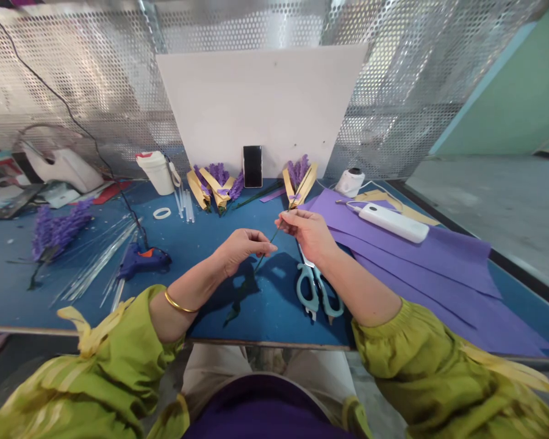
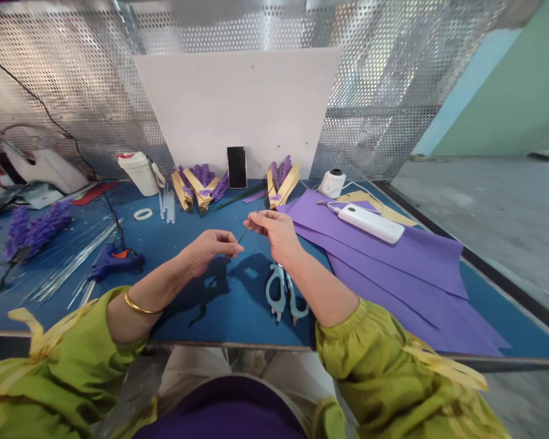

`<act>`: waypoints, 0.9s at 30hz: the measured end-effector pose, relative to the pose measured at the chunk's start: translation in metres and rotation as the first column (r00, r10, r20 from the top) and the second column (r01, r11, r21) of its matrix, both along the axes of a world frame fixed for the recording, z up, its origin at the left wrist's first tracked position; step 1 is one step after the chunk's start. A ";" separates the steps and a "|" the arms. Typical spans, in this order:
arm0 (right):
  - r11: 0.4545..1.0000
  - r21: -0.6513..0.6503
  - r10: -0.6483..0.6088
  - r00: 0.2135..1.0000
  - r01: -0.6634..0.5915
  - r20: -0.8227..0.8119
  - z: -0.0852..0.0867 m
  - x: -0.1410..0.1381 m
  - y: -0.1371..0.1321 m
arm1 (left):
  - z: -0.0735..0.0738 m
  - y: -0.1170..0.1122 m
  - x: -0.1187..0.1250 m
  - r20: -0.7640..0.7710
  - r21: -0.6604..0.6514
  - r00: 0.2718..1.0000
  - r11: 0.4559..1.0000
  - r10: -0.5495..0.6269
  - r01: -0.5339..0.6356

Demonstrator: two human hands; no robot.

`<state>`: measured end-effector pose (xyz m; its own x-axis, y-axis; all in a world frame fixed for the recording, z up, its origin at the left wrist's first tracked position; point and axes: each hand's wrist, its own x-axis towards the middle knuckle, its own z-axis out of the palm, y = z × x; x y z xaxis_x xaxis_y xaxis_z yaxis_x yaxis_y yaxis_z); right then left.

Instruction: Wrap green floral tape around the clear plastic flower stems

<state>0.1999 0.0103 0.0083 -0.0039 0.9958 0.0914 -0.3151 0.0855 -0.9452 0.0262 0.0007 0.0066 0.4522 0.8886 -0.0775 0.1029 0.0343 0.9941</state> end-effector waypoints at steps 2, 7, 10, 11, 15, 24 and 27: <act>0.999 -0.013 -0.033 0.999 0.033 -0.002 0.000 0.001 0.001 | -0.001 0.001 0.000 -0.068 0.045 0.997 0.999 0.020 -0.017; 0.986 -0.029 -0.168 0.984 0.166 -0.058 0.007 0.016 0.012 | -0.001 0.001 -0.003 -0.220 0.142 0.974 0.990 0.049 -0.018; 0.948 -0.088 -0.315 0.941 0.306 -0.124 0.016 0.034 0.022 | 0.003 0.002 -0.010 -0.320 0.157 0.947 0.987 0.008 0.045; 0.922 -0.118 -0.383 0.912 0.368 -0.146 0.019 0.042 0.026 | 0.004 0.004 -0.014 -0.345 0.169 0.939 0.984 0.004 0.058; 0.760 -0.191 -0.649 0.724 0.621 -0.233 0.026 0.066 0.036 | 0.010 0.026 -0.035 -0.460 0.260 0.888 0.960 0.024 0.108; 0.954 -0.026 -0.292 0.948 0.297 0.123 -0.003 0.027 0.024 | 0.023 0.113 -0.031 -0.784 0.525 0.420 0.849 0.458 0.053; 0.967 0.111 -0.255 0.909 0.231 0.328 -0.013 0.013 0.018 | 0.017 0.135 -0.014 -0.789 0.559 0.361 0.824 0.498 0.086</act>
<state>0.2129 0.0280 -0.0043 0.1954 0.9612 0.1948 0.0598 0.1866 -0.9806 0.0120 0.1360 0.0238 0.1677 0.9784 0.1208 0.9631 -0.1887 0.1917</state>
